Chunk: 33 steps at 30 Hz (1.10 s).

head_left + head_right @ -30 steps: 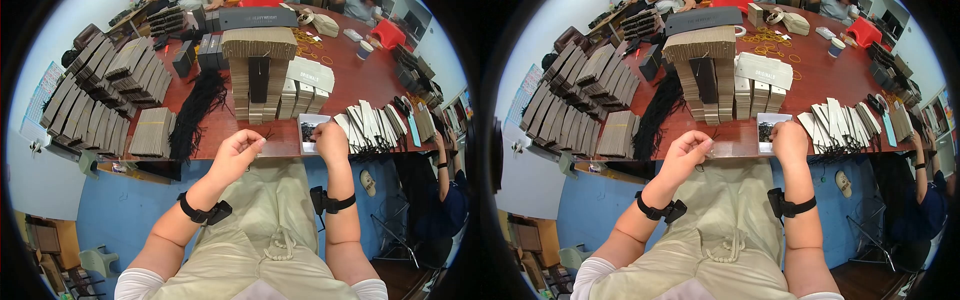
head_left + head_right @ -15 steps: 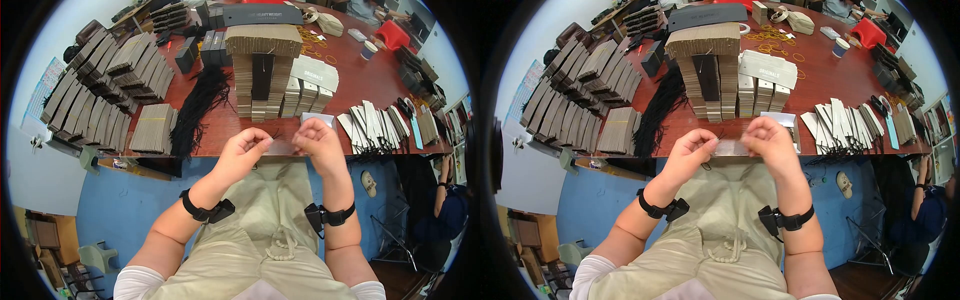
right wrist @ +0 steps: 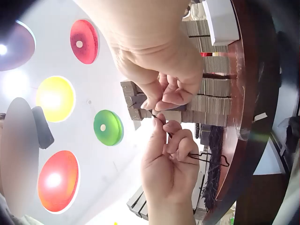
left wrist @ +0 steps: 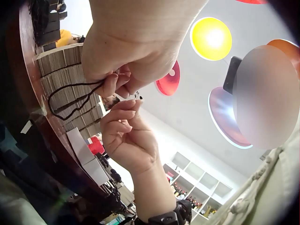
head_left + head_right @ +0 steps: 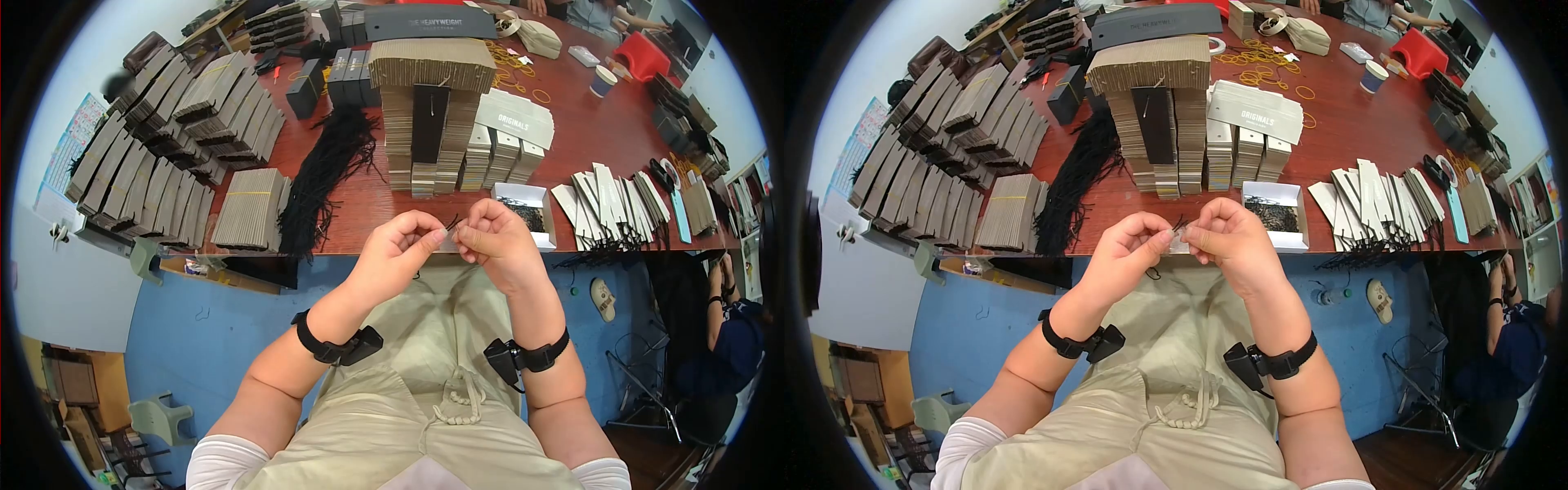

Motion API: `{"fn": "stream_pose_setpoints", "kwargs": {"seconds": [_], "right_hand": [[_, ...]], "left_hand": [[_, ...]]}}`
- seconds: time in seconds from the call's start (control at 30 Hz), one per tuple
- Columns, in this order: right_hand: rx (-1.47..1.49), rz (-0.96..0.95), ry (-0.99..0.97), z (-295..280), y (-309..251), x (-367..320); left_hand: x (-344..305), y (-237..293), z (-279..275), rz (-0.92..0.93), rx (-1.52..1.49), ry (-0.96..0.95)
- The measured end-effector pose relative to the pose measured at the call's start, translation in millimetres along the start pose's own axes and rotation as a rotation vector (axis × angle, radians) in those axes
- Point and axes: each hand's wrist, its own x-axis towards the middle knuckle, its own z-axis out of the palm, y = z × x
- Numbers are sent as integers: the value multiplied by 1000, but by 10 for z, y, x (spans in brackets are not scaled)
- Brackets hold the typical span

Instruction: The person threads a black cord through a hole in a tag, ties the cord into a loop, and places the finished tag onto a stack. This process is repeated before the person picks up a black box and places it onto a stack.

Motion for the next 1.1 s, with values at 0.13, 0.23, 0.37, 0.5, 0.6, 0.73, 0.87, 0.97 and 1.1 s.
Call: {"fn": "stream_pose_setpoints", "kwargs": {"seconds": [0.13,0.23,0.37,0.5,0.6,0.73,0.87,0.97,1.1], "right_hand": [[24,-3,2,-2,45,-5],[44,-16,23,-11,35,5],[48,-15,13,-27,13,31],[30,-7,19,-68,-11,43],[40,17,15,-53,11,32],[-35,30,5,-54,38,12],[-295,-128,54,68,-17,-31],[-285,-153,68,74,-26,-23],[-278,-167,90,106,-39,-23]], "left_hand": [[7,-13,-7,15,6,9],[10,-26,-19,11,0,9],[8,-1,-3,2,32,19],[47,2,5,0,38,25],[54,-34,1,24,-15,1],[50,-42,-11,12,2,-5],[43,-21,-11,7,-1,-8],[45,-5,-1,15,-3,-12],[47,0,7,-7,39,3]]}}
